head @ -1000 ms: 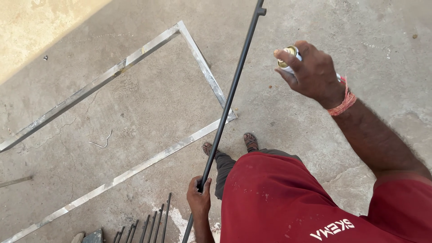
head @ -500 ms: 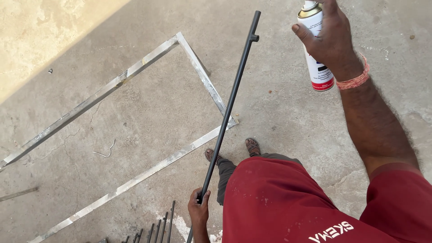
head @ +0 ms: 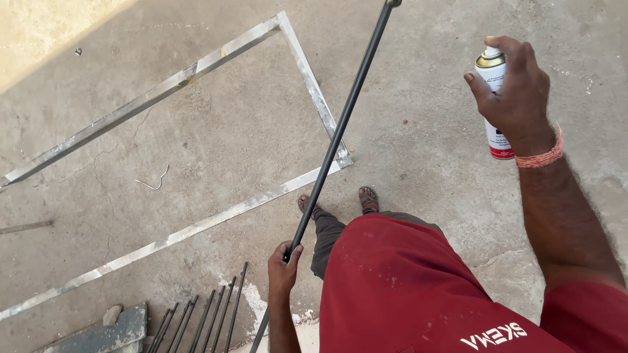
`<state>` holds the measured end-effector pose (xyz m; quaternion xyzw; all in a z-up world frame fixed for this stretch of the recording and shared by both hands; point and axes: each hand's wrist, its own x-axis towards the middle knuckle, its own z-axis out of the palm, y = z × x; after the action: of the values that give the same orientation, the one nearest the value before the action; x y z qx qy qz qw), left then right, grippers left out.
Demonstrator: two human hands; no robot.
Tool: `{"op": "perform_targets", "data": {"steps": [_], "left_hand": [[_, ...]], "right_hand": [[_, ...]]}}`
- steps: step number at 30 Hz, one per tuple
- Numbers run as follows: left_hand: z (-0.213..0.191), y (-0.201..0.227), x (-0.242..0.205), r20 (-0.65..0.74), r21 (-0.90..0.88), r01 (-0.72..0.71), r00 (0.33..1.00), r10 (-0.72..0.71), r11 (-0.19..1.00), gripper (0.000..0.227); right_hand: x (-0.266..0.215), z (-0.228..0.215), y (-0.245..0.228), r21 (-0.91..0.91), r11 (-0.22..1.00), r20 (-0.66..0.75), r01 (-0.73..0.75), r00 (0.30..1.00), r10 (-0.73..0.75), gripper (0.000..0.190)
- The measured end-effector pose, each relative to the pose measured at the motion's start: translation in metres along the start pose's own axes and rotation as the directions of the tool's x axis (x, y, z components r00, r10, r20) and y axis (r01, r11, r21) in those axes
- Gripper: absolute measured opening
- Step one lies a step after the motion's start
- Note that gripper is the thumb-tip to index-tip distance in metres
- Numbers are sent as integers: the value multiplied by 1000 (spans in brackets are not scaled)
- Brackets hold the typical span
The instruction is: Spray painting metal rods or components of a railing structure in an outdoor workshop area.
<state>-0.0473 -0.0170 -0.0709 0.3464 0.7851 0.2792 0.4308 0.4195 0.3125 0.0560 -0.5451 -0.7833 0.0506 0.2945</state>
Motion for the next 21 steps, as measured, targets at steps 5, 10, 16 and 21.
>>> {"op": "perform_targets", "data": {"steps": [5,10,16,21], "left_hand": [[-4,111,6,97,70,-82,992,75,994,26],[10,137,12,141,99,-53,989,39,994,26],[15,147,14,78,107,-72,995,64,992,26],[16,146,13,66,122,-84,995,77,989,27]], "right_hand": [[25,-11,-38,24,981,-191,193,964,-184,57],[15,33,-61,20,957,-138,289,949,-284,58],[-48,51,-147,226,831,105,508,836,-539,62],[-39,71,-125,197,880,129,432,878,-461,61]]}}
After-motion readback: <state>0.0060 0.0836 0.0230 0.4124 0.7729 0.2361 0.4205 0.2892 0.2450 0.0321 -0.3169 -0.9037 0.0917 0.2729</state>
